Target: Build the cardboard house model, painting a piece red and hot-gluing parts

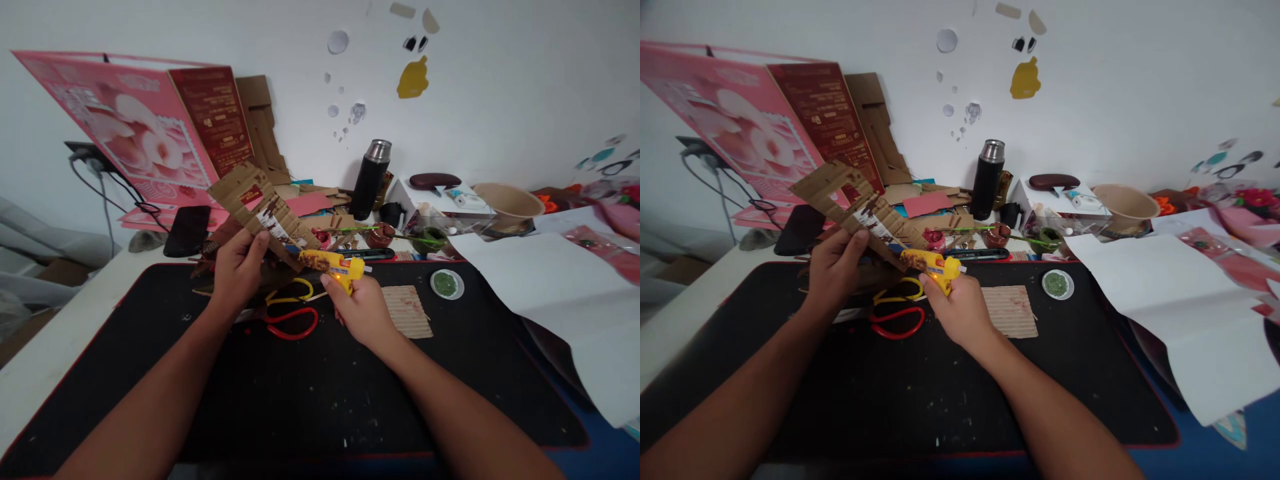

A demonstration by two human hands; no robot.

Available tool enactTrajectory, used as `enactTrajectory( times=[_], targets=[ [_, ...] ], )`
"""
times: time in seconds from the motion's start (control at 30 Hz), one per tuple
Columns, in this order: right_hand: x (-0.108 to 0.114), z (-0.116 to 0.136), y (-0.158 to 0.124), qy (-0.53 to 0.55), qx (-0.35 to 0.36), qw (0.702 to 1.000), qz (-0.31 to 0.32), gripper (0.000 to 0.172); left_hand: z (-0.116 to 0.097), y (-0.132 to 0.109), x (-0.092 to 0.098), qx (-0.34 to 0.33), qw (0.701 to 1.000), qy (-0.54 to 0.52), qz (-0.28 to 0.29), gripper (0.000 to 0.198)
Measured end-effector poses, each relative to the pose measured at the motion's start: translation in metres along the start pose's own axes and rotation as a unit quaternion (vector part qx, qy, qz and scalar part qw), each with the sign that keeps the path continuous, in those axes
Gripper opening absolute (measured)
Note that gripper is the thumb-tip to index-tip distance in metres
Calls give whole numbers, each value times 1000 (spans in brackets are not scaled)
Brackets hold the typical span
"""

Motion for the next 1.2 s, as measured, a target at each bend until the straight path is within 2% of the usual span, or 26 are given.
enactTrajectory(
  times=[0.37,0.53,0.7,1.2],
  targets=[
    [0,2,0,-3,0,1000,8,52,0,-1,0,11,1000,-6,8,40],
    [-2,1,-1,1,-2,1000,15,50,-3,0,1,5,1000,12,-10,38],
    [0,2,0,2,0,1000,1,52,-3,0,1,1,1000,6,-4,38],
    [0,1,-1,0,-4,1000,12,54,-2,0,1,7,1000,13,-5,40]
  ],
)
Point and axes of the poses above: each hand's wrist, its own y-axis towards the middle knuckle, its own x-axis out of the back of the hand, z = x × y, the point moved 2 cm from there along y, towards the middle knuckle, and after that the axes turned 13 degrees about y, right-handed, at the moved point
